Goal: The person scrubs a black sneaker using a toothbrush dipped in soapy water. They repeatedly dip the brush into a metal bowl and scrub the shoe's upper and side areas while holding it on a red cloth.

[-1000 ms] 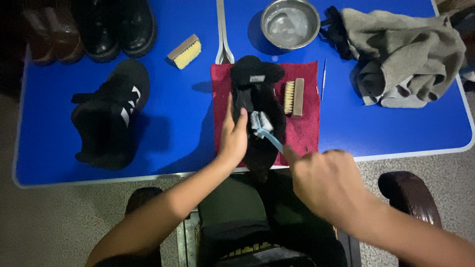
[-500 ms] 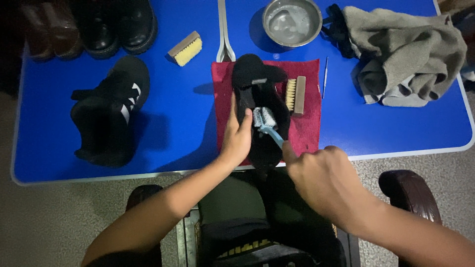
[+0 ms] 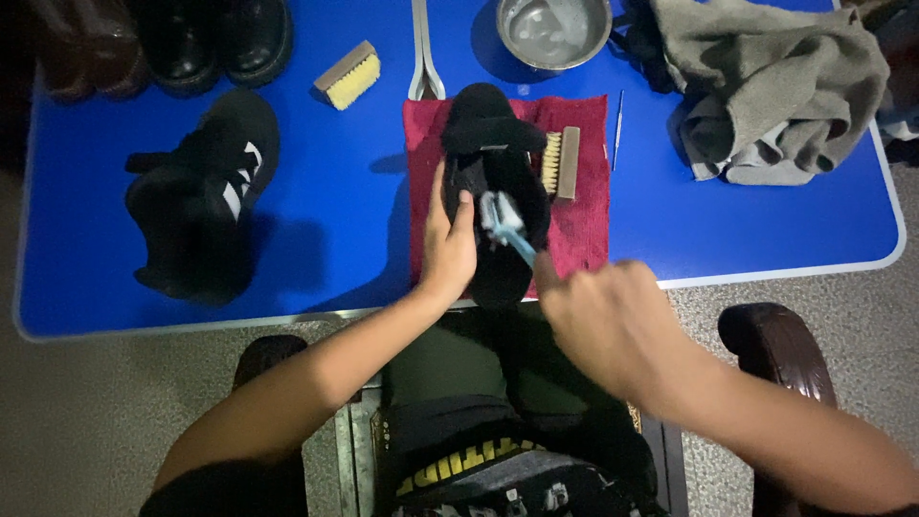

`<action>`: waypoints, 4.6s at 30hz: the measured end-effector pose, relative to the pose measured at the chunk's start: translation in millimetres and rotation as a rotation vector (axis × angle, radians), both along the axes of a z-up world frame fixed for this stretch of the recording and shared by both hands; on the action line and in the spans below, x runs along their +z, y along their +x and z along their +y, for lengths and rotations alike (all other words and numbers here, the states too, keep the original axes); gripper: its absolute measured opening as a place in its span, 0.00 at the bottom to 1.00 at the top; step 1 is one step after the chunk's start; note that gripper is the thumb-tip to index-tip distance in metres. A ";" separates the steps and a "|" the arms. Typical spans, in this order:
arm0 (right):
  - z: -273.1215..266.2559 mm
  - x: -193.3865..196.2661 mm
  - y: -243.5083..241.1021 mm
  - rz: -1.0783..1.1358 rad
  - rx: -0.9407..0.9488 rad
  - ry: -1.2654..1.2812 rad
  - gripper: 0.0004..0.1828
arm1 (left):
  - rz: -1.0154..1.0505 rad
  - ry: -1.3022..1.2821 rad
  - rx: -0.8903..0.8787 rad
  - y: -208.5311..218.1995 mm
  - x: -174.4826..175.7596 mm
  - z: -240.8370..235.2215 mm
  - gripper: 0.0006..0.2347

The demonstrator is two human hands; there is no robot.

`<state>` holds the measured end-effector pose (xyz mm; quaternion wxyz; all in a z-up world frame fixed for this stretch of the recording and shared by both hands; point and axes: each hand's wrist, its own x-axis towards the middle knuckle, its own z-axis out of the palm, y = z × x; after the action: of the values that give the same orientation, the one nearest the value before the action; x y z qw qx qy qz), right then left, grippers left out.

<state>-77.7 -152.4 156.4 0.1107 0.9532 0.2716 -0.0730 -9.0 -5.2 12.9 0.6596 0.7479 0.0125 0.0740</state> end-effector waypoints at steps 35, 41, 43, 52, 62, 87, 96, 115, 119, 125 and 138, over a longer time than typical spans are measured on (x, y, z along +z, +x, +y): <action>0.4 -69.2 50.0 -0.374 0.016 0.048 0.18 | 0.015 -0.023 0.048 6.4 -3.6 2.4 0.22; 3.1 -30.1 20.2 -0.304 0.069 0.086 0.14 | 0.034 -0.040 0.023 7.6 -11.0 6.7 0.22; 11.5 -12.8 0.6 -0.193 0.021 0.014 0.12 | 0.070 -0.050 -0.008 15.3 -15.2 7.4 0.23; 58.9 -82.7 63.4 -0.417 0.139 0.079 0.09 | 0.112 -0.119 -0.011 7.4 -25.1 -5.0 0.24; 37.3 -11.9 8.2 -0.085 0.147 -0.039 0.11 | -0.027 -0.006 -0.016 13.7 -23.7 7.6 0.22; 29.5 -59.3 54.3 -0.324 0.116 0.042 0.06 | 0.029 -0.130 -0.128 18.6 -42.6 12.5 0.29; 28.2 -12.8 24.0 -0.023 0.007 0.027 0.09 | 0.184 -0.049 -0.100 24.1 -1.6 12.7 0.24; -6.2 -4.5 46.8 -0.016 0.046 0.166 0.17 | 0.101 0.070 -0.491 133.7 27.2 17.9 0.26; -6.7 -19.8 55.7 -0.038 0.033 0.192 0.22 | 0.142 0.139 -0.362 152.0 5.2 -0.8 0.27; 8.6 -53.0 68.3 -0.183 0.118 0.130 0.17 | 0.283 0.376 -0.256 163.3 -10.2 6.7 0.35; 11.6 -68.3 76.7 -0.355 0.305 0.112 0.08 | 0.301 0.342 0.099 170.1 -25.9 -13.8 0.32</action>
<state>-1.1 -140.8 88.0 0.1133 0.9037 0.3925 0.1283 161.1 -19.0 -13.1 0.5096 0.8498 0.1346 -0.0051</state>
